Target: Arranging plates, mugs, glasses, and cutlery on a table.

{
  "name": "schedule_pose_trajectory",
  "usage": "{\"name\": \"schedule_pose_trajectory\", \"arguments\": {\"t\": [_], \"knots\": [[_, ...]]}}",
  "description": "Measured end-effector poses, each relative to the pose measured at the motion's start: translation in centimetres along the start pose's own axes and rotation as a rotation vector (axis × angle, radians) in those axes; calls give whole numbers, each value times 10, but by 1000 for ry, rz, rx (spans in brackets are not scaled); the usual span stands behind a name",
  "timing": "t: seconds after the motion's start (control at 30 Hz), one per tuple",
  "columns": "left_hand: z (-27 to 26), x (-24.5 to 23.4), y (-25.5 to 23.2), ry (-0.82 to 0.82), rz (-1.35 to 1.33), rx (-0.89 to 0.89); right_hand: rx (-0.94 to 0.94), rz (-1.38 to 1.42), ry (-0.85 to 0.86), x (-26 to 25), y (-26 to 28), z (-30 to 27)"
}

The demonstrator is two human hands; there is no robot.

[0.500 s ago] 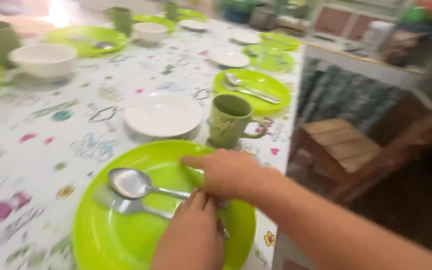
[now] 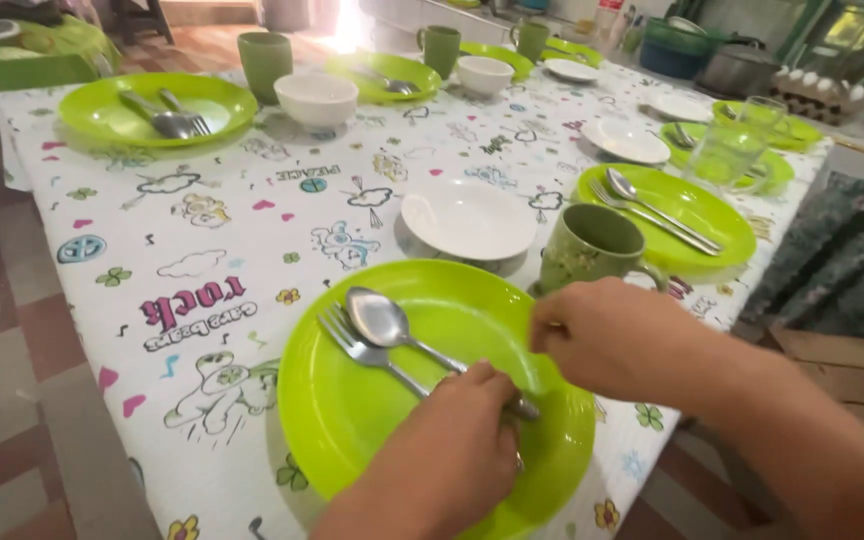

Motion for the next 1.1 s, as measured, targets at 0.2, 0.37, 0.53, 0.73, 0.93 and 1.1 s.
{"name": "schedule_pose_trajectory", "arguments": {"t": [0.2,0.37,0.53,0.73,0.93,1.1], "knots": [[-3,-51,-10,-163,168,-363,-145,277,-118,18,33,23],[-17,-65,18,-101,406,-672,-176,399,-39,36,52,28],[-19,-61,28,-49,386,-947,-234,406,6,49,56,40],[-18,-54,31,-156,380,-1198,-374,382,62,50,48,44],[-21,-47,34,-332,546,-1230,-523,403,102,54,33,57],[-27,-54,-3,-424,455,-1266,-401,665,205,41,12,50]]}}
Point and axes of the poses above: each hand's wrist, its own z-axis towards the middle knuckle, its own x-axis out of the palm, y = z × x, the point moved 9 cm from there along z, towards the middle knuckle, and after that the axes turned 1 degree about y, right-handed, at the moved point
